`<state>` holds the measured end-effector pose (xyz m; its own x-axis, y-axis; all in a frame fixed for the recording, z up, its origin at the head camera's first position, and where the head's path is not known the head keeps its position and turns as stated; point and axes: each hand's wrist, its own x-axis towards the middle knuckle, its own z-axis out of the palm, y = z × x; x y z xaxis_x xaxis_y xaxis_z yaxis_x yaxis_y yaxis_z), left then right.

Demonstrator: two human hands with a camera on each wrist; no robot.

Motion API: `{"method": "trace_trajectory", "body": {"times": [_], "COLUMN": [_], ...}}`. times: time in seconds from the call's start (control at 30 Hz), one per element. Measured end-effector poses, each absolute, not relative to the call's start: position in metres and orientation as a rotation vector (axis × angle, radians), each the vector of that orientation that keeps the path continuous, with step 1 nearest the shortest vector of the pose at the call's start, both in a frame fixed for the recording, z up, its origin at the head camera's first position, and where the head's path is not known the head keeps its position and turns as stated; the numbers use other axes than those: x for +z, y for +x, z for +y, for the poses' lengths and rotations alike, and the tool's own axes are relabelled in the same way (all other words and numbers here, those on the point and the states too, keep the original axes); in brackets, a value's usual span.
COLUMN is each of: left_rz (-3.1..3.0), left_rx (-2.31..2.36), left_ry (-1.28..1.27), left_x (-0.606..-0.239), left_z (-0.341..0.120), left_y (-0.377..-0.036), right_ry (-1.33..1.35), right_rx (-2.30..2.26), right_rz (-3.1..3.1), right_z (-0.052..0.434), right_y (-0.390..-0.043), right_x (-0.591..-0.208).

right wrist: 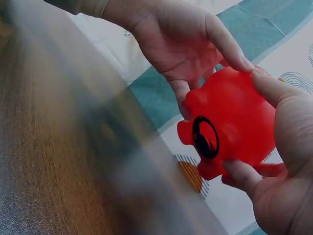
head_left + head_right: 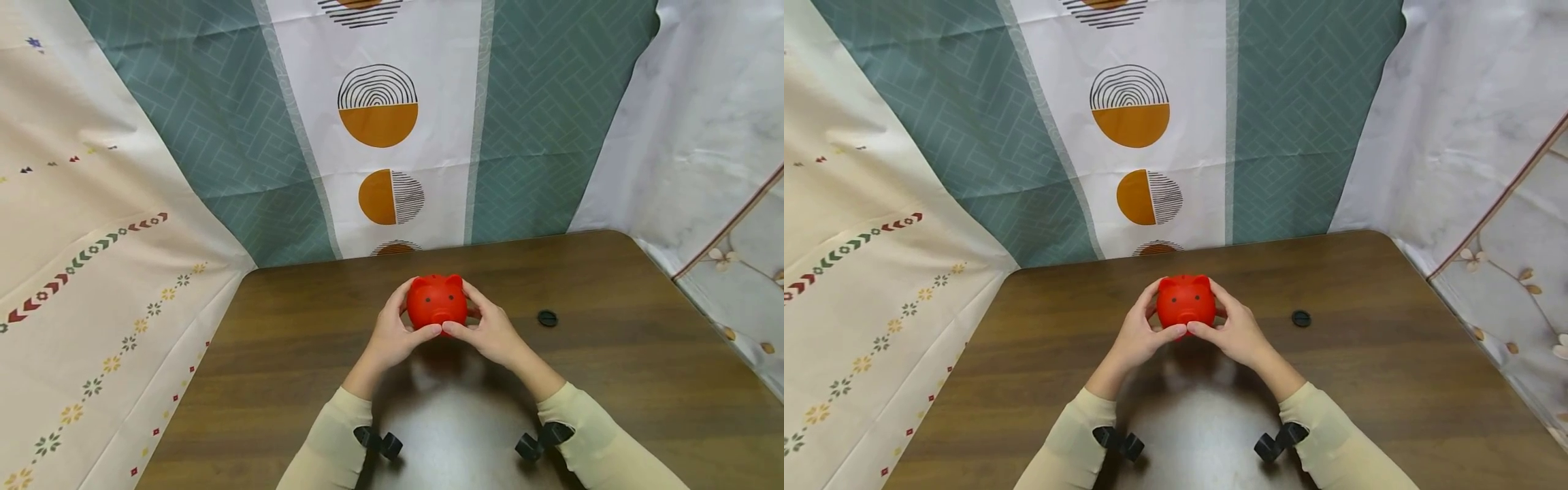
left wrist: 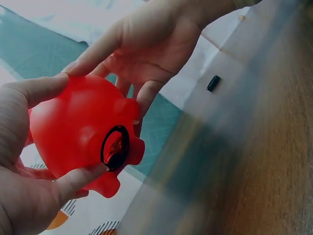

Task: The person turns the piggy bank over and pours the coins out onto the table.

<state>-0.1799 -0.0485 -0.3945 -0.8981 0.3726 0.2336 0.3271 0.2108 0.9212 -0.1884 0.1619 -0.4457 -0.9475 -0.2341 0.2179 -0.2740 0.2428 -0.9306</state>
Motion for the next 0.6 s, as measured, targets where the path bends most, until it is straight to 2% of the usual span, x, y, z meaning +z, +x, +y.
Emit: {"method": "trace_trajectory", "body": {"times": [0.1, 0.3, 0.5, 0.6], "left_rz": [2.408, 2.398, 2.368, 2.352], "left_rx": [1.851, 1.975, 1.854, 1.813], "left_ry": [0.736, 1.02, 0.753, 0.706], "left_x": [-0.396, -0.394, -0.395, -0.397], "left_z": [-0.048, -0.046, -0.048, -0.048], "left_y": [-0.179, -0.177, -0.179, -0.182], "right_ry": [0.525, 0.659, 0.535, 0.494], "right_rx": [1.816, 1.628, 1.816, 1.835], "right_rz": [-2.444, -2.281, -2.4, -2.436], "right_z": [0.162, 0.164, 0.164, 0.164], "right_y": [-0.187, -0.184, -0.189, -0.189], "right_x": [-0.445, -0.437, -0.445, -0.448]}}
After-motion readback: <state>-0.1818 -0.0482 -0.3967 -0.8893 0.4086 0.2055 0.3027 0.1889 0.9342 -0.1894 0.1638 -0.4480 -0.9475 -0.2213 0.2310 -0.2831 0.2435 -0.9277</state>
